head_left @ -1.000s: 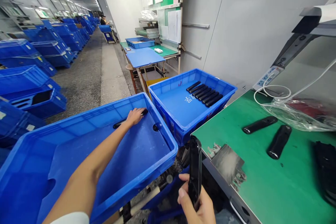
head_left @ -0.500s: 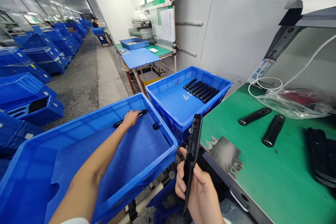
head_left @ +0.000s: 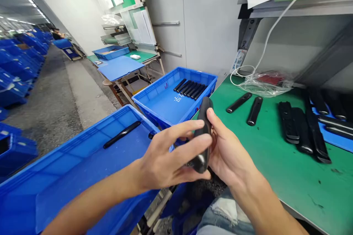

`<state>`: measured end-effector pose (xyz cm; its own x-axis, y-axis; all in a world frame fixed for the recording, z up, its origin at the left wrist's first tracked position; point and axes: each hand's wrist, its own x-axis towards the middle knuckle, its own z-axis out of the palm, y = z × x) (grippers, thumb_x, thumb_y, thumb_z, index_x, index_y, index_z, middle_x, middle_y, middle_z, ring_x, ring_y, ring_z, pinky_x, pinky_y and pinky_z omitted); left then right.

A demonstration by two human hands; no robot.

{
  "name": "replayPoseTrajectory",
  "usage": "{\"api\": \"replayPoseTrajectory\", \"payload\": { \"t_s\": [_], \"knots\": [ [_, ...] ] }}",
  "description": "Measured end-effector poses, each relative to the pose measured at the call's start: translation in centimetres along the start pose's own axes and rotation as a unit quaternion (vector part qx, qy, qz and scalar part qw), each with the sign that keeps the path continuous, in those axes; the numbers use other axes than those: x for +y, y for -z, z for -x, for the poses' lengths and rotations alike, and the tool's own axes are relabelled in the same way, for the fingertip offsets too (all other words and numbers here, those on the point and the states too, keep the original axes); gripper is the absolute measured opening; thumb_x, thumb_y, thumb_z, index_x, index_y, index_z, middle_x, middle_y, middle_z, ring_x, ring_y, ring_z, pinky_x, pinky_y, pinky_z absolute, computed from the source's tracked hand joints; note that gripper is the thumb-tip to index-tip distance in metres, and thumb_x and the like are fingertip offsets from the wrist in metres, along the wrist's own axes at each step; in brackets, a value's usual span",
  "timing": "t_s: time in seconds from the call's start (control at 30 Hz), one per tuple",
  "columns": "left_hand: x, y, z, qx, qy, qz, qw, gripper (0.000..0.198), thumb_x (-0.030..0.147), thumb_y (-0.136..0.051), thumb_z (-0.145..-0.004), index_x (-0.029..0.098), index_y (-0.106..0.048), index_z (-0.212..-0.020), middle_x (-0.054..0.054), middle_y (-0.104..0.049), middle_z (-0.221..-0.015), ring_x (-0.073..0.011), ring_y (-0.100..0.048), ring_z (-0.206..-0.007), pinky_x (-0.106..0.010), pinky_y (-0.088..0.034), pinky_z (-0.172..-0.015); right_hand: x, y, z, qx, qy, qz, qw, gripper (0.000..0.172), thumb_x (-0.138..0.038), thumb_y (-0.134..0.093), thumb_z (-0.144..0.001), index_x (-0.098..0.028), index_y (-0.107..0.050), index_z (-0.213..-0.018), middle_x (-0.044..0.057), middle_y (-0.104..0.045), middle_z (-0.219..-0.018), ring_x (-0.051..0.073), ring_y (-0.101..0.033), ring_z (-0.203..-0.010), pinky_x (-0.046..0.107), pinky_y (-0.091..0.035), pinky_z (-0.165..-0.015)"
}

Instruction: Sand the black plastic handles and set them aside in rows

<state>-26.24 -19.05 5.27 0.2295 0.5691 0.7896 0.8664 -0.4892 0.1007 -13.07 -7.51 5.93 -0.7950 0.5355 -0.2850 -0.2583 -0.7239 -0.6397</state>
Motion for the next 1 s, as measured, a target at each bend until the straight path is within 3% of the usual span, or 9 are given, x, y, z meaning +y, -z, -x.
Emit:
{"api": "replayPoseTrajectory", "payload": {
  "t_s": [0.07, 0.13, 0.27, 0.4, 0.6, 0.83, 1.0],
  "knots": [
    [1.9, -1.2, -2.4, 0.028, 0.017, 0.046, 0.998, 0.043, 0.035, -0.073, -0.097, 0.018, -0.065, -0.136, -0.014, -0.071, -0.132, -0.0204, -0.073, -0.111, -0.029, -0.062, -0.095, 0.0, 0.0, 0.5, 0.022, -0.026, -0.027, 0.999, 0.047, -0.057, -0.087, -0.076, -0.018, -0.061, -0.071, -0.001, -0.061, -0.059, 0.012, -0.056, -0.047, 0.022, -0.047, -0.043],
    [2.7, -2.6, -3.9, 0.078, 0.066, 0.092, 0.991, 0.031, 0.03, -0.075, -0.096, 0.02, -0.071, -0.125, -0.007, -0.078, -0.113, -0.0168, -0.075, -0.1, -0.027, -0.061, -0.092, 0.0, 0.7, 1.1, 0.055, -0.008, -0.051, 0.997, 0.051, -0.056, -0.087, -0.076, -0.02, -0.054, -0.062, -0.004, -0.056, -0.051, 0.009, -0.05, -0.042, 0.019, -0.042, -0.041],
    [3.6, -5.5, -5.6, 0.145, 0.129, 0.152, 0.969, 0.029, 0.021, -0.086, -0.086, 0.02, -0.075, -0.113, -0.002, -0.079, -0.101, -0.0134, -0.075, -0.091, -0.022, -0.06, -0.085, -0.5, 2.7, 2.4, 0.062, 0.021, -0.055, 0.996, 0.052, -0.059, -0.078, -0.083, -0.019, -0.055, -0.06, -0.004, -0.053, -0.046, 0.006, -0.041, -0.036, 0.018, -0.032, -0.038],
    [5.0, -7.4, -7.3, 0.141, 0.115, 0.162, 0.97, 0.031, 0.019, -0.089, -0.082, 0.021, -0.076, -0.111, -0.001, -0.079, -0.099, -0.0137, -0.075, -0.089, -0.022, -0.059, -0.083, -1.6, 4.4, 3.9, 0.066, 0.025, -0.069, 0.995, 0.05, -0.061, -0.084, -0.072, -0.018, -0.058, -0.069, -0.001, -0.061, -0.054, 0.006, -0.042, -0.038, 0.018, -0.031, -0.039],
    [7.1, -9.6, -9.4, 0.119, 0.102, 0.173, 0.972, 0.03, 0.023, -0.089, -0.082, 0.021, -0.076, -0.108, -0.002, -0.078, -0.096, -0.0143, -0.074, -0.087, -0.023, -0.059, -0.081, -3.3, 6.6, 5.9, 0.062, 0.053, -0.089, 0.993, 0.057, -0.064, -0.09, -0.061, -0.02, -0.052, -0.06, -0.007, -0.048, -0.043, 0.005, -0.035, -0.035, 0.019, -0.03, -0.039],
    [9.0, -11.9, -11.3, 0.099, 0.082, 0.189, 0.974, 0.029, 0.018, -0.087, -0.084, 0.022, -0.075, -0.11, -0.002, -0.078, -0.096, -0.0154, -0.075, -0.088, -0.025, -0.06, -0.081, -5.2, 8.9, 7.8, 0.052, 0.092, -0.113, 0.988, 0.059, -0.062, -0.087, -0.067, -0.022, -0.045, -0.055, -0.01, -0.038, -0.04, 0.005, -0.031, -0.037, 0.021, -0.028, -0.042],
    [10.1, -13.2, -12.8, 0.075, 0.062, 0.206, 0.974, 0.029, 0.02, -0.085, -0.086, 0.023, -0.075, -0.113, -0.003, -0.079, -0.096, -0.018, -0.075, -0.089, -0.028, -0.06, -0.082, -6.1, 10.5, 8.6, 0.055, 0.099, -0.152, 0.982, 0.05, -0.057, -0.087, -0.072, -0.022, -0.052, -0.068, -0.007, -0.049, -0.058, 0.009, -0.041, -0.051, 0.024, -0.038, -0.051]
  ]
}}
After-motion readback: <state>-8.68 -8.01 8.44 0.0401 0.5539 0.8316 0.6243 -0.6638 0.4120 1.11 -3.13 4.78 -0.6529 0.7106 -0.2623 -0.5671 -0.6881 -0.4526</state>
